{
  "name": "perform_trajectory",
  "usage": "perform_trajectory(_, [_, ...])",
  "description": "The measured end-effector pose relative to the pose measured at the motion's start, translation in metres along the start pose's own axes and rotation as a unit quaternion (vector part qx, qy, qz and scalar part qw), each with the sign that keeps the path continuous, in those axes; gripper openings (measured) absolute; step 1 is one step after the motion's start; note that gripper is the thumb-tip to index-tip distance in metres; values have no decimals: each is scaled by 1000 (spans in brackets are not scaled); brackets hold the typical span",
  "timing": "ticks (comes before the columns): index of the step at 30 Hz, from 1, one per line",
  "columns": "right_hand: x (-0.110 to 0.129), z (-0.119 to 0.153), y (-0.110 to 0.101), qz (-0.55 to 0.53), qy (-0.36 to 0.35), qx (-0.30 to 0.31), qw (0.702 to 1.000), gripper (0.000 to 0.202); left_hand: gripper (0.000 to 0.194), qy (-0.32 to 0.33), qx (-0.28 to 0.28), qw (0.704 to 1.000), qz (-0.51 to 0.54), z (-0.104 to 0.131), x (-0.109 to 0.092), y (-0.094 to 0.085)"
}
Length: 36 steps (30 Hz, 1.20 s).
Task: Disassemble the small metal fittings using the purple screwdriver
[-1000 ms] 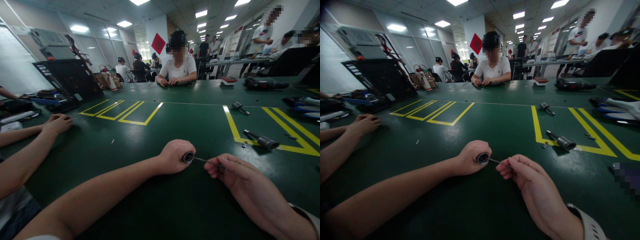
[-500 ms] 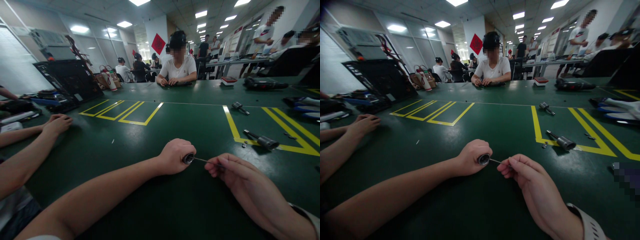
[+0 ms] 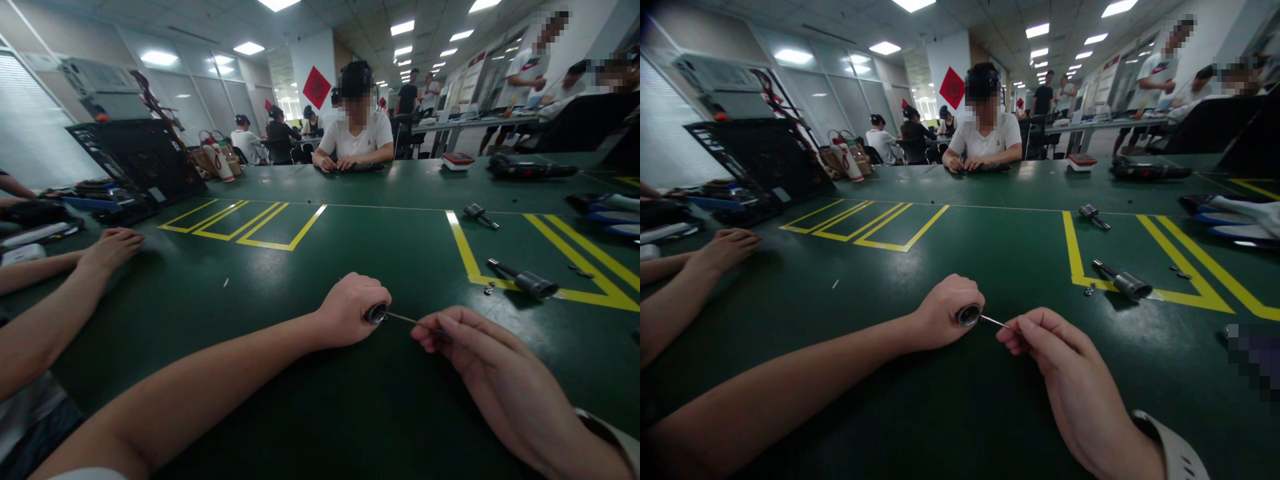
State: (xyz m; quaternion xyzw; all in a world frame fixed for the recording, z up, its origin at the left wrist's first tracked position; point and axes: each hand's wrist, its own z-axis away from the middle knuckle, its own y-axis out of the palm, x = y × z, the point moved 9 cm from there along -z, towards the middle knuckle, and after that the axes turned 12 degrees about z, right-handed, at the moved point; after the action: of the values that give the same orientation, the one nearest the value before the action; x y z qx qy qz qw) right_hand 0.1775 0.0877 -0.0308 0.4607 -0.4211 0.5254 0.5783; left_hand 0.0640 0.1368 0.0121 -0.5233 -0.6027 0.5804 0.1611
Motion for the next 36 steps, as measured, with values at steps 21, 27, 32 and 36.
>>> perform_trajectory(21, [4, 2, 6, 13, -13, 18, 1000, 23, 4, 11, -32, 999, 19, 2, -1, -6])
perform_trajectory(27, [4, 4, 9, 51, -7, 29, 998, 25, 5, 10, -16, 999, -29, 2, -4, -2])
perform_trajectory(32, [-1, 0, 10, -24, 17, 38, 999, 21, 5, -9, -22, 999, -26, 2, 1, -2])
perform_trajectory(36, [-3, 0, 7, -32, 17, 31, 999, 21, 7, -19, -23, 999, -35, 2, 3, -1])
